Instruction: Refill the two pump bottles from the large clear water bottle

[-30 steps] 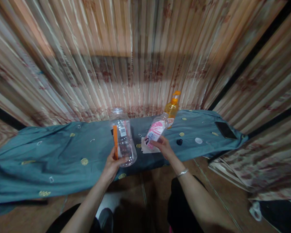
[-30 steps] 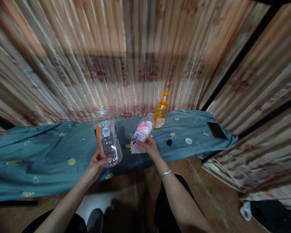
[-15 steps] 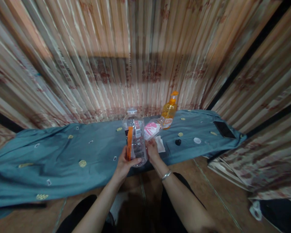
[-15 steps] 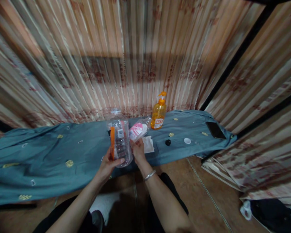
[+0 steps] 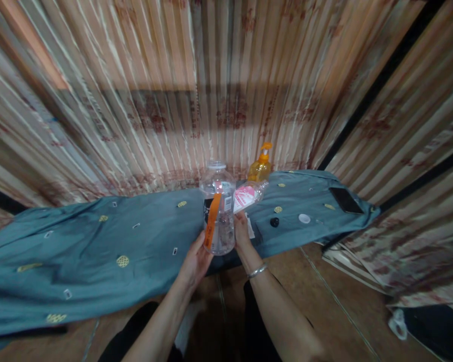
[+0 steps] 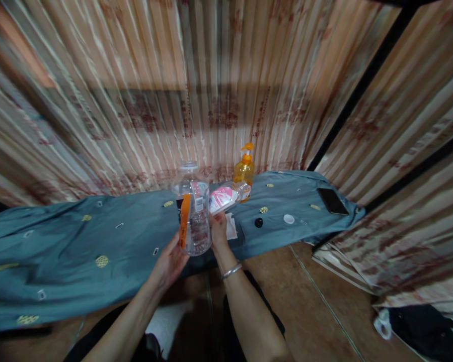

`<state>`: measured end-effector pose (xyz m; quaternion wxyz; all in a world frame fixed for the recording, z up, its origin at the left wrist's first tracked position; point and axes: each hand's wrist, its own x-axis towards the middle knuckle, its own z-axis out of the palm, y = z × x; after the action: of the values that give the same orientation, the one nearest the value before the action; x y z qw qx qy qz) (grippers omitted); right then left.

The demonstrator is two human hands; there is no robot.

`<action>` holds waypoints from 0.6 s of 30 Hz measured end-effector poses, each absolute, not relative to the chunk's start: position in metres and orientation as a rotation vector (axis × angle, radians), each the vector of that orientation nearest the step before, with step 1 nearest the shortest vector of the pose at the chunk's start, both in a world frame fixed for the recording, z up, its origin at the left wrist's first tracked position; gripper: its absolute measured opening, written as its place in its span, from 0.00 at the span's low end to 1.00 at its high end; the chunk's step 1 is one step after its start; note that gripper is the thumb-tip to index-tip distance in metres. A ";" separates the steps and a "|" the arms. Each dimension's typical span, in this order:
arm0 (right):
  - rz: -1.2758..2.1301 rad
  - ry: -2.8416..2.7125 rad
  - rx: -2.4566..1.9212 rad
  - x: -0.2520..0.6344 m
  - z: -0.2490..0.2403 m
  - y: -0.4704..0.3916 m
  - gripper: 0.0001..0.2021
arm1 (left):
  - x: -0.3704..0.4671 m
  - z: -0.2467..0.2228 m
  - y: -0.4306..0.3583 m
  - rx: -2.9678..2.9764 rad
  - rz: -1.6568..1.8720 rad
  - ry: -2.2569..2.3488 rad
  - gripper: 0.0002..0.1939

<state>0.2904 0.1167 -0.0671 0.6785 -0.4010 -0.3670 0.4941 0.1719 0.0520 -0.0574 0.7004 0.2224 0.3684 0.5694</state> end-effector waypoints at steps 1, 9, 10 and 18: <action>1.108 -0.818 -0.901 0.291 -0.067 0.116 0.21 | 0.176 -0.059 0.051 0.489 1.259 0.812 0.18; 1.079 -0.833 -0.959 0.285 -0.074 0.111 0.18 | 0.186 -0.057 0.036 0.316 1.085 0.669 0.29; 1.056 -0.856 -0.972 0.286 -0.076 0.111 0.18 | 0.185 -0.056 0.036 0.303 1.090 0.666 0.29; 0.827 -1.159 -1.191 0.322 -0.074 0.112 0.18 | 0.163 -0.051 0.038 0.307 1.129 0.785 0.28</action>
<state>0.3219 0.1117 -0.0735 0.5992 -0.5138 -0.4999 0.3566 0.1631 0.0379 -0.0509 0.7618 0.1411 0.3610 0.5191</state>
